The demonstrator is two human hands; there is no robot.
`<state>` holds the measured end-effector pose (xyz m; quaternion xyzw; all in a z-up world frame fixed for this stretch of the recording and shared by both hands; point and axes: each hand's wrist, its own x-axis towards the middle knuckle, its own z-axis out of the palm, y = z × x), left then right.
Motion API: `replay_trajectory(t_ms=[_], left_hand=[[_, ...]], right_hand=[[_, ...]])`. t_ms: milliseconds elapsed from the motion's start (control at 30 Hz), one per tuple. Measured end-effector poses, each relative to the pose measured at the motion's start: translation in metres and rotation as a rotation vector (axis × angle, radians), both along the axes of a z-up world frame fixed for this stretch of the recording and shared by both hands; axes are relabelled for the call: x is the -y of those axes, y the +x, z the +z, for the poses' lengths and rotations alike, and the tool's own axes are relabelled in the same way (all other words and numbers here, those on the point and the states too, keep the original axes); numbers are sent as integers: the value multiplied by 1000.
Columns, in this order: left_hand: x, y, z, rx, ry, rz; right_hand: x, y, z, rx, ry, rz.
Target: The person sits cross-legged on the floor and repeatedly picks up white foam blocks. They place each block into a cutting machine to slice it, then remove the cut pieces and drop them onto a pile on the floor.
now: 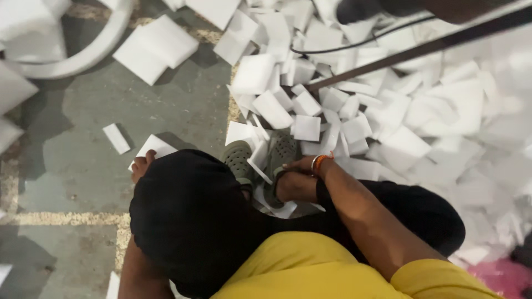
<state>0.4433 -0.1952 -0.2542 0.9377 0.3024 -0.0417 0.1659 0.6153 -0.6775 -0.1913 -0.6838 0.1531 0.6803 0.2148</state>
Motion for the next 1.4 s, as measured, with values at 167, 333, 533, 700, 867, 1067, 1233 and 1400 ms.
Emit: replay_trajectory(t_ms=[167,333,533,700,867,1067,1233,1400], left_hand=[[18,27,22,29,-24,-44],[42,60,53,67,-100,-249],[43,82,80,53,-173,-469],[37,108,114,41,-230,-613],[-4,118,131,32,-305,-702],[-97,120,161,287,-303,-787],[-126,161,204,-327,123,-359],[-33,169,257,-220,30,-579]], right_hand=[[6,-7,22,268,-279,392],[26,-14,8,270,-135,147],[26,40,21,663,-65,479],[82,99,76,391,-89,333],[217,130,110,974,-356,408],[346,105,95,1025,-689,-12],[314,102,73,681,-719,70],[264,99,164,790,-375,-284]])
